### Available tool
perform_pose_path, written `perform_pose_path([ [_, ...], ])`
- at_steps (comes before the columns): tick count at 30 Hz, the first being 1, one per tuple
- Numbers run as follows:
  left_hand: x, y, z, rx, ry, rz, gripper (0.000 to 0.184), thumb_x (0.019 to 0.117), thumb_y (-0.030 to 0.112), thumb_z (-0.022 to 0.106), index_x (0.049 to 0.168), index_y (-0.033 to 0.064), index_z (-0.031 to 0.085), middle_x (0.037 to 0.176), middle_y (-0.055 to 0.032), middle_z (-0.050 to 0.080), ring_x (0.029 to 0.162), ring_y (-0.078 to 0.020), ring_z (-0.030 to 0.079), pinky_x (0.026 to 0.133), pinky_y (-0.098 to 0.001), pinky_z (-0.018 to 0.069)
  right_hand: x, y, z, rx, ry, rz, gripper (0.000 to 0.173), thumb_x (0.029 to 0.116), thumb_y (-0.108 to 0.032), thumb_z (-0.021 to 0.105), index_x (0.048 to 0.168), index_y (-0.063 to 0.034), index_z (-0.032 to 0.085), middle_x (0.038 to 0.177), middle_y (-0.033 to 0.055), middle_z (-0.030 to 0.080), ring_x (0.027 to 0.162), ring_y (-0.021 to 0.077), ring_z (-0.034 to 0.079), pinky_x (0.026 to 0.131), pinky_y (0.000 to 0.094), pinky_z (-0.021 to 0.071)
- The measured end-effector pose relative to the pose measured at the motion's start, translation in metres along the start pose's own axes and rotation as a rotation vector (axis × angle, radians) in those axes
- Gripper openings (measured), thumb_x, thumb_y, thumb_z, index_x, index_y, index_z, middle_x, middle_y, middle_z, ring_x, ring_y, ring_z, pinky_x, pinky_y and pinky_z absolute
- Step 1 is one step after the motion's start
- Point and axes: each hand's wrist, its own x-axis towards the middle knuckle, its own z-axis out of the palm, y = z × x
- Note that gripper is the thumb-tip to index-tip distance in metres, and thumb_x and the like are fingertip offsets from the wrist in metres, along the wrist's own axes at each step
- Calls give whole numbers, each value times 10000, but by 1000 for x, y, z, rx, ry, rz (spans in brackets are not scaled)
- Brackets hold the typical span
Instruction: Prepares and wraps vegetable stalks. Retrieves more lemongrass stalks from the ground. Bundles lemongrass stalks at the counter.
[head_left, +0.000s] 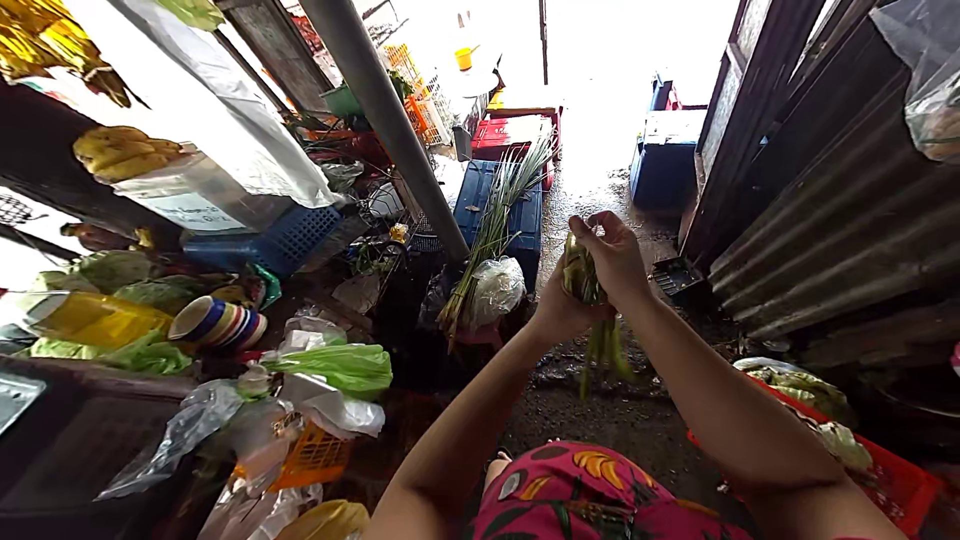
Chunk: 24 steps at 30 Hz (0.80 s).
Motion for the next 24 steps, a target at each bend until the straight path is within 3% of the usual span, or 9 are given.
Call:
perform_pose_path([
  [4, 9, 3, -2, 101, 88, -57, 770, 704, 29, 873, 1348, -14, 453, 1066, -102, 690, 971, -116, 693, 894, -319, 591, 5, 10, -4, -30, -151, -177, 480, 1113, -458, 295, 1176, -100, 608, 916, 20, 617, 814, 76, 604, 733, 304, 528],
  [9, 22, 6, -13, 105, 147, -15, 568, 768, 6, 816, 1257, -17, 528, 999, -98, 684, 889, -126, 692, 828, -327, 602, 14, 22, -4, -60, -250, -272, 829, 998, -747, 231, 1457, -123, 527, 1393, 115, 550, 1241, 185, 553, 1022, 416, 486],
  [11, 22, 9, -13, 152, 140, -29, 484, 755, 34, 846, 1172, -1, 604, 947, -72, 703, 852, -103, 694, 811, -313, 603, 14, 23, -4, 37, -264, -215, 787, 957, -754, 410, 1399, -125, 582, 1313, 44, 626, 1178, 125, 604, 998, 382, 522],
  [14, 20, 14, -13, 294, 122, -44, 371, 745, 82, 841, 1052, 13, 645, 856, -34, 688, 795, -78, 671, 769, -298, 581, 6, 9, 4, 72, -210, -131, 466, 888, -359, 777, 1237, -88, 627, 1059, 16, 753, 976, 109, 712, 871, 335, 593],
  [16, 19, 18, -15, 481, 105, -56, 495, 723, 194, 863, 1143, 32, 657, 1036, -69, 702, 998, -154, 667, 919, -392, 548, 1, 6, 10, 98, -121, -122, 359, 847, -170, 841, 1127, -91, 631, 907, -6, 739, 827, 84, 703, 764, 295, 598],
  [18, 20, 20, -21, 574, 27, -62, 675, 720, 275, 866, 1308, 46, 626, 1385, -137, 570, 1335, -306, 468, 1115, -577, 325, -1, 6, 12, 125, -108, -161, 287, 874, -90, 794, 1099, -98, 616, 874, -7, 714, 757, 80, 685, 709, 280, 596],
  [19, 20, 19, -23, 563, 12, -24, 670, 718, 268, 864, 1310, 54, 634, 1405, -125, 569, 1365, -296, 445, 1142, -580, 286, -1, 5, 12, 157, -120, -185, 267, 888, -59, 763, 1108, -104, 618, 868, -2, 721, 715, 84, 684, 675, 271, 601],
  [22, 23, 7, -25, 376, 32, 182, 403, 682, 136, 864, 1027, 36, 680, 938, -20, 703, 951, -88, 651, 965, -347, 492, 1, 2, 13, 199, -178, -244, 253, 902, -36, 699, 1138, -94, 629, 772, -6, 646, 620, 89, 642, 609, 258, 593],
  [24, 27, -3, -26, 223, 26, 300, 361, 687, 36, 836, 1002, -6, 662, 860, -14, 697, 826, -33, 672, 795, -247, 572, 4, -2, 12, 156, -239, -289, 236, 915, -46, 679, 1143, -81, 625, 759, -13, 624, 614, 82, 628, 607, 252, 585],
])
